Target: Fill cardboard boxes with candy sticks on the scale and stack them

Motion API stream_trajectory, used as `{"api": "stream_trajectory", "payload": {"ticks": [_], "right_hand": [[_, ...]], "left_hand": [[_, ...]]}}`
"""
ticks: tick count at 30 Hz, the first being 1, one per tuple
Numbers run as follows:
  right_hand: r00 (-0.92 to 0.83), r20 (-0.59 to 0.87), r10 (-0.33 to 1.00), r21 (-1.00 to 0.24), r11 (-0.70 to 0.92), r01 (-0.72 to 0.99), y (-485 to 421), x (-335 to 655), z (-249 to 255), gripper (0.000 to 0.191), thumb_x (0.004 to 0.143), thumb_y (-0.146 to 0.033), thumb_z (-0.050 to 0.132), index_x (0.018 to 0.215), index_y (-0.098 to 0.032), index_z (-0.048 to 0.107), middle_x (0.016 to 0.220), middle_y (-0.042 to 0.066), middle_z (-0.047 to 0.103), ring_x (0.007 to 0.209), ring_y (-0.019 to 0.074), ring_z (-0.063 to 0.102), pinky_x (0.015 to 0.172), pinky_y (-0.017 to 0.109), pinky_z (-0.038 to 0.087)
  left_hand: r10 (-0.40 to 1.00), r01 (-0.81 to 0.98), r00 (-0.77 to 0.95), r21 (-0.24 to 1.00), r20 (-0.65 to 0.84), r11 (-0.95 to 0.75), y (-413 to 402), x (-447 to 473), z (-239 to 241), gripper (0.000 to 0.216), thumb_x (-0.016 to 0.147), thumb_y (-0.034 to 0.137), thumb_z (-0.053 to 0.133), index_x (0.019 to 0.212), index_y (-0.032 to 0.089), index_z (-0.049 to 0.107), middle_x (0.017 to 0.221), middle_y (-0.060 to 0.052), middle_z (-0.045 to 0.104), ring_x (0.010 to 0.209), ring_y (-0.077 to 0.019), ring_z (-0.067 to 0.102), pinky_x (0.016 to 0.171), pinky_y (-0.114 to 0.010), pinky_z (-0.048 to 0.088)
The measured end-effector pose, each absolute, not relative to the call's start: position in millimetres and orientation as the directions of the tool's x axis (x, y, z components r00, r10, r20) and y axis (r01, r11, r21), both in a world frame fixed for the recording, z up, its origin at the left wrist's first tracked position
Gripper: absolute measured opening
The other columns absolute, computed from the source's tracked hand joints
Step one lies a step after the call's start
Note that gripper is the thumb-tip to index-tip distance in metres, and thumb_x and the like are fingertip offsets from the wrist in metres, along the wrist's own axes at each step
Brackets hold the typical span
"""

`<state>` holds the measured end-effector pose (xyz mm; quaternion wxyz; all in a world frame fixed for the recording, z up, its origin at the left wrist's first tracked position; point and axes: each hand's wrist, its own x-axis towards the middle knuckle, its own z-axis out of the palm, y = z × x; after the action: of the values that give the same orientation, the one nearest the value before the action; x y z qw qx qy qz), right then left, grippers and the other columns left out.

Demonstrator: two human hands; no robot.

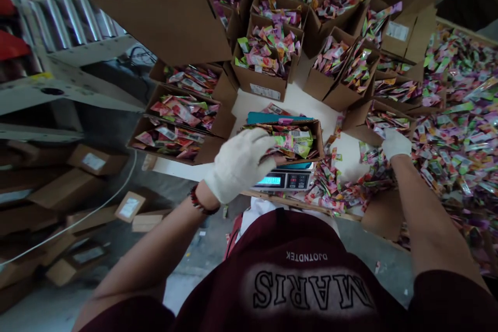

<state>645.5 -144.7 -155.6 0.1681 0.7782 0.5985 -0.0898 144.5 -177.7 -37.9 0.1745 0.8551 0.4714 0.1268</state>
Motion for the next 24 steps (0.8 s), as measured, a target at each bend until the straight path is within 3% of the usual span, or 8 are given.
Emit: {"api": "stream_trajectory", "payload": {"ticks": [3,6,11,14,17,20,22,24], "right_hand": [[0.245,-0.322,0.915,0.172,-0.198,0.965,-143,632,-138,0.036,0.092,-0.014,0.049,0.117,-0.008,0.073,0.105,0.025,0.071,0.075,0.0204,0.061,0.067,0.037,0.031],[0.215,-0.264,0.940,0.206,-0.163,0.965,-158,607,-106,0.034,0.092,-0.020,0.052,0.117,-0.014,0.075,0.105,0.023,0.073,0.072,0.0242,0.064,0.063,0.036,0.033],[0.031,0.023,0.999,0.266,-0.036,0.963,-195,552,-34,0.038,0.092,-0.030,0.051,0.123,-0.021,0.071,0.107,0.016,0.076,0.075,0.0291,0.066,0.063,0.038,0.040],[-0.155,0.101,0.983,0.257,0.125,0.958,-200,508,-3,0.039,0.086,-0.026,0.053,0.120,-0.019,0.071,0.106,0.014,0.076,0.077,0.0296,0.065,0.064,0.039,0.042],[-0.309,0.045,0.950,0.225,0.291,0.930,-189,454,4,0.040,0.082,-0.019,0.055,0.117,-0.019,0.073,0.102,0.013,0.075,0.080,0.0285,0.066,0.068,0.038,0.042],[-0.391,-0.108,0.914,0.127,0.402,0.907,-176,395,-13,0.040,0.083,-0.012,0.055,0.118,-0.018,0.073,0.105,0.013,0.075,0.088,0.0268,0.067,0.075,0.036,0.042],[-0.430,-0.250,0.867,0.047,0.455,0.889,-172,359,-31,0.041,0.085,-0.008,0.052,0.120,-0.016,0.072,0.112,0.014,0.074,0.095,0.0259,0.068,0.078,0.035,0.042],[-0.468,-0.371,0.802,-0.005,0.502,0.865,-175,333,-48,0.042,0.088,-0.005,0.047,0.121,-0.016,0.071,0.118,0.014,0.073,0.098,0.0253,0.068,0.080,0.035,0.044]], "left_hand": [[0.781,0.797,0.594,0.280,-0.193,-0.536,-182,170,-58,0.037,0.090,0.041,0.071,0.115,0.014,0.070,0.113,-0.016,0.070,0.103,-0.0316,0.066,0.084,-0.042,0.053],[0.728,0.806,0.592,0.224,-0.346,-0.548,-181,184,-74,0.024,0.093,0.014,0.057,0.113,0.014,0.070,0.107,-0.016,0.071,0.096,-0.0279,0.069,0.072,-0.036,0.051],[0.686,0.748,0.663,0.280,-0.299,-0.602,-181,141,-46,0.020,0.092,0.011,0.056,0.102,0.018,0.072,0.102,-0.010,0.074,0.098,-0.0265,0.070,0.073,-0.036,0.051],[0.743,0.784,0.620,0.224,-0.251,-0.579,-188,91,-3,0.020,0.089,0.012,0.057,0.098,0.021,0.072,0.101,-0.006,0.075,0.093,-0.0256,0.070,0.074,-0.037,0.051],[0.847,0.871,0.489,0.066,-0.207,-0.487,-185,44,34,0.024,0.084,0.009,0.056,0.095,0.022,0.073,0.097,-0.006,0.076,0.088,-0.0264,0.070,0.071,-0.037,0.049],[0.940,0.938,0.325,-0.089,-0.104,-0.335,-162,6,47,0.022,0.089,0.016,0.052,0.094,0.021,0.073,0.093,-0.008,0.075,0.086,-0.0271,0.067,0.068,-0.037,0.046],[0.971,0.964,0.233,-0.124,-0.046,-0.237,-139,-12,39,0.023,0.094,0.023,0.049,0.097,0.020,0.072,0.093,-0.007,0.074,0.086,-0.0247,0.064,0.068,-0.034,0.044],[0.978,0.976,0.206,-0.071,-0.018,-0.207,-117,-25,24,0.029,0.099,0.028,0.043,0.102,0.021,0.071,0.097,-0.004,0.072,0.089,-0.0210,0.061,0.073,-0.032,0.043]]}}
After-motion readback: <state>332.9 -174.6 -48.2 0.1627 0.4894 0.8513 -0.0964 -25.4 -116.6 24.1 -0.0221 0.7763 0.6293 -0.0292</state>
